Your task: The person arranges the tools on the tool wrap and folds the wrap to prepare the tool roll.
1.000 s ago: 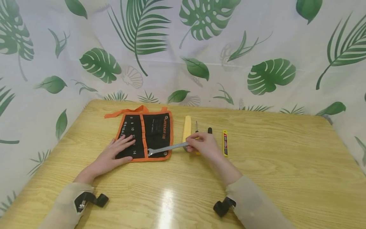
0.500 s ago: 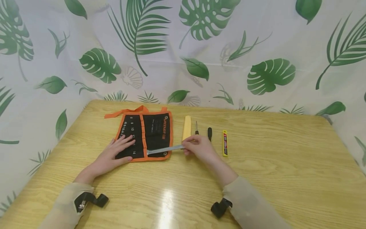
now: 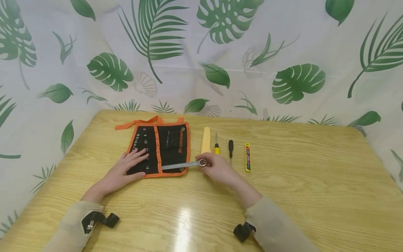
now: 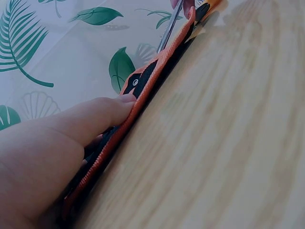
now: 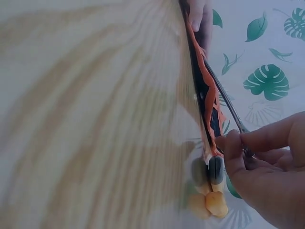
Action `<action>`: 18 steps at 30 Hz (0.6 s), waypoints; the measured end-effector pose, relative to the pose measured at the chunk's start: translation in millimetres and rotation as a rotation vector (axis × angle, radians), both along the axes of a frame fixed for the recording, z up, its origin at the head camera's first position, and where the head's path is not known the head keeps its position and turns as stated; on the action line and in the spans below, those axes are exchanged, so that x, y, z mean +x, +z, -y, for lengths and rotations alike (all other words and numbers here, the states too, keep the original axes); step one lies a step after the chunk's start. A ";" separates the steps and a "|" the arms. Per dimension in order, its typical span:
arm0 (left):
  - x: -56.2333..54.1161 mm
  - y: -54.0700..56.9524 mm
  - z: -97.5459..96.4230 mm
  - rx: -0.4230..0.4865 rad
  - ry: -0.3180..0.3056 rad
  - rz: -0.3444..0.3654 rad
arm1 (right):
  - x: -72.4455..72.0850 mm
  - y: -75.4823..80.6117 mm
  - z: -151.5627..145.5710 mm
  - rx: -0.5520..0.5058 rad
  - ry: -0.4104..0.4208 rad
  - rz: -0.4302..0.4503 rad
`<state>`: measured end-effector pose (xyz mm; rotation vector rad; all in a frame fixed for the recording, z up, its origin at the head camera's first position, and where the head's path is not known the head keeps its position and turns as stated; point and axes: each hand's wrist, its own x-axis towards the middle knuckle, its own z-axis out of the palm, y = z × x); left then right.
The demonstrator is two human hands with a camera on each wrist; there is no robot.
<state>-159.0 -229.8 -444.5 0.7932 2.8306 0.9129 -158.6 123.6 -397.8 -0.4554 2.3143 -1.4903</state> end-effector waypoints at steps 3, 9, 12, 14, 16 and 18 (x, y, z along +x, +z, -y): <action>-0.1 -0.2 0.2 0.000 0.001 0.001 | 0.3 -1.1 1.2 0.035 0.009 -0.041; -0.3 -1.1 0.3 -0.008 0.002 -0.004 | 2.0 -1.5 2.6 0.083 0.004 -0.088; -0.5 -1.6 0.2 -0.006 0.003 -0.005 | 3.4 -0.6 3.4 0.130 0.008 -0.150; -0.5 -1.8 0.3 -0.005 0.003 -0.006 | 3.8 -0.5 3.7 0.174 0.015 -0.215; -0.5 -2.0 0.3 -0.003 0.003 -0.006 | 3.9 -0.8 3.9 0.197 0.019 -0.266; -0.6 -2.3 0.3 -0.004 0.001 -0.008 | 3.5 -1.2 4.1 0.208 0.016 -0.303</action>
